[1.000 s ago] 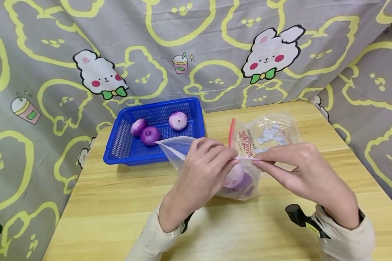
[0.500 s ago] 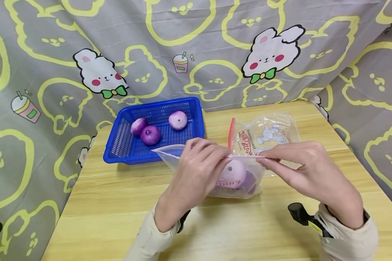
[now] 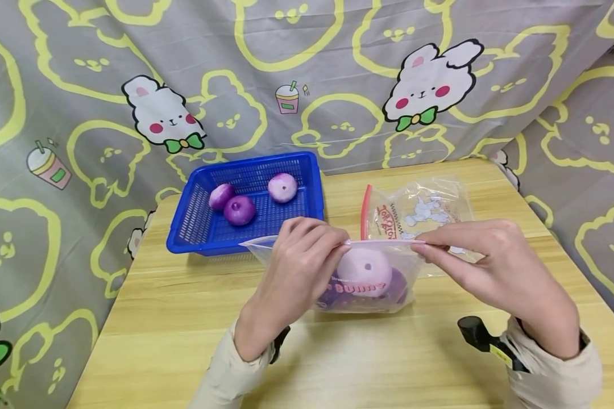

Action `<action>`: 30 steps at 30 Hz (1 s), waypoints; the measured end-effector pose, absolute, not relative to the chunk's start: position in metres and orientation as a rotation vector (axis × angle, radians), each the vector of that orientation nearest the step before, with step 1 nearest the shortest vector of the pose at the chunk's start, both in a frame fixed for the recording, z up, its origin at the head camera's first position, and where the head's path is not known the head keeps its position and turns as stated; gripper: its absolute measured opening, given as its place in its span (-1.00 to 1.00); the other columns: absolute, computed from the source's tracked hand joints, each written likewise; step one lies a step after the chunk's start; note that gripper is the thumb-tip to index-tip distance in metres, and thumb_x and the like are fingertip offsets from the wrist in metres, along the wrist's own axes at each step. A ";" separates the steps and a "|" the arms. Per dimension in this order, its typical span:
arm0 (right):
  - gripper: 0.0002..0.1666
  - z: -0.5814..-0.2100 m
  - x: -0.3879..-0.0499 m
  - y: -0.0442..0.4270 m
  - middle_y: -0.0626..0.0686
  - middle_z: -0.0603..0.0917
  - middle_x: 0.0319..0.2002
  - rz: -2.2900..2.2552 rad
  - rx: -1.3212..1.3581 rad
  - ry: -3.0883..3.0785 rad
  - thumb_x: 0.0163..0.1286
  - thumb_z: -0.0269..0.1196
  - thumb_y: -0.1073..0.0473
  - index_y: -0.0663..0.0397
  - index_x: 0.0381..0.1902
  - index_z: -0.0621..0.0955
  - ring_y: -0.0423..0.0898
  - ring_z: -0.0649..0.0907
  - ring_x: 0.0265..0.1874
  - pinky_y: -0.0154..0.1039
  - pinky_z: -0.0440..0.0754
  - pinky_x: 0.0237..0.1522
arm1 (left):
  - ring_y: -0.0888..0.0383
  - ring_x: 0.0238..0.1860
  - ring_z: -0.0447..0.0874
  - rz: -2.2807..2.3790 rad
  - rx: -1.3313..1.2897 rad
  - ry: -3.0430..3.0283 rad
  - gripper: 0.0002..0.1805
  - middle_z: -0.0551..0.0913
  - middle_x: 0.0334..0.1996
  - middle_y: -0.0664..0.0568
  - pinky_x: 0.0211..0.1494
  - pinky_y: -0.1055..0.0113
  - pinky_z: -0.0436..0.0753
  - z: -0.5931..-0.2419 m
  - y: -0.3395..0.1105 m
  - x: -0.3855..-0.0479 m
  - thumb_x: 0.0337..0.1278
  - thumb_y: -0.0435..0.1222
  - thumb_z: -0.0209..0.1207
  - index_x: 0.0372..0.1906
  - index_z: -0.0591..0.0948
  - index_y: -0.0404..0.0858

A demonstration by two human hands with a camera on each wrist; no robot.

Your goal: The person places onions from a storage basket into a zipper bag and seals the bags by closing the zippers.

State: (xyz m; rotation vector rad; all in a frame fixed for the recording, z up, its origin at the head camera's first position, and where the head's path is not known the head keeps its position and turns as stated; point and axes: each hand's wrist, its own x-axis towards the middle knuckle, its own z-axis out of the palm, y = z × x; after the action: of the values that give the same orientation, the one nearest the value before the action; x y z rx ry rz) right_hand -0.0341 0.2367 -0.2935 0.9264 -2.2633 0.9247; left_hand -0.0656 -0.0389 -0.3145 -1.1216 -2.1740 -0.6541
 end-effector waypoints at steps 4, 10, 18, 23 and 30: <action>-0.94 -0.294 -0.034 0.238 -0.15 0.78 -0.38 0.928 0.924 -2.273 0.27 0.40 0.23 -0.03 -0.31 0.80 -0.38 0.71 -0.38 -0.56 0.57 -0.23 | 0.11 -0.11 0.62 -0.670 -1.119 -2.172 -0.89 0.74 -0.23 0.06 0.12 0.17 0.46 -0.316 -0.042 -0.066 0.36 -0.30 0.19 -0.17 0.69 -0.23; -0.88 -0.294 -0.035 0.239 -0.18 0.77 -0.40 0.911 0.913 -2.291 0.21 0.42 0.29 -0.04 -0.33 0.80 -0.40 0.70 -0.39 -0.57 0.56 -0.24 | 0.10 -0.11 0.62 -0.688 -1.110 -2.175 -0.90 0.74 -0.24 0.06 0.12 0.17 0.46 -0.317 -0.047 -0.066 0.36 -0.30 0.20 -0.17 0.68 -0.23; -0.85 -0.293 -0.035 0.241 -0.19 0.77 -0.41 0.896 0.900 -2.315 0.17 0.43 0.32 -0.05 -0.33 0.80 -0.41 0.69 -0.40 -0.58 0.55 -0.23 | 0.10 -0.10 0.62 -0.708 -1.093 -2.205 -0.88 0.73 -0.23 0.06 0.12 0.17 0.45 -0.319 -0.054 -0.066 0.38 -0.30 0.18 -0.16 0.69 -0.23; -0.80 -0.296 -0.037 0.241 -0.20 0.77 -0.40 0.890 0.899 -2.280 0.10 0.46 0.34 -0.07 -0.34 0.80 -0.41 0.69 -0.41 -0.56 0.56 -0.28 | 0.10 -0.11 0.62 -0.708 -1.091 -2.204 -0.88 0.73 -0.24 0.07 0.12 0.16 0.45 -0.320 -0.056 -0.066 0.39 -0.29 0.17 -0.16 0.69 -0.23; -0.92 -0.299 -0.038 0.243 -0.19 0.77 -0.41 0.878 0.876 -2.267 0.15 0.47 0.24 -0.04 -0.36 0.80 -0.42 0.69 -0.42 -0.57 0.57 -0.29 | 0.10 -0.12 0.62 -0.699 -1.081 -2.205 -0.87 0.73 -0.24 0.07 0.11 0.16 0.46 -0.322 -0.061 -0.067 0.39 -0.29 0.17 -0.16 0.69 -0.23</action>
State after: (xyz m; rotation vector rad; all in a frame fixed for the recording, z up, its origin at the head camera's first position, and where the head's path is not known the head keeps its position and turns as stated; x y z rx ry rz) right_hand -0.0380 0.2429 -0.2992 0.8764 -2.2672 0.8783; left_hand -0.0671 -0.0608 -0.3222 -1.0814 -2.2048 -0.6993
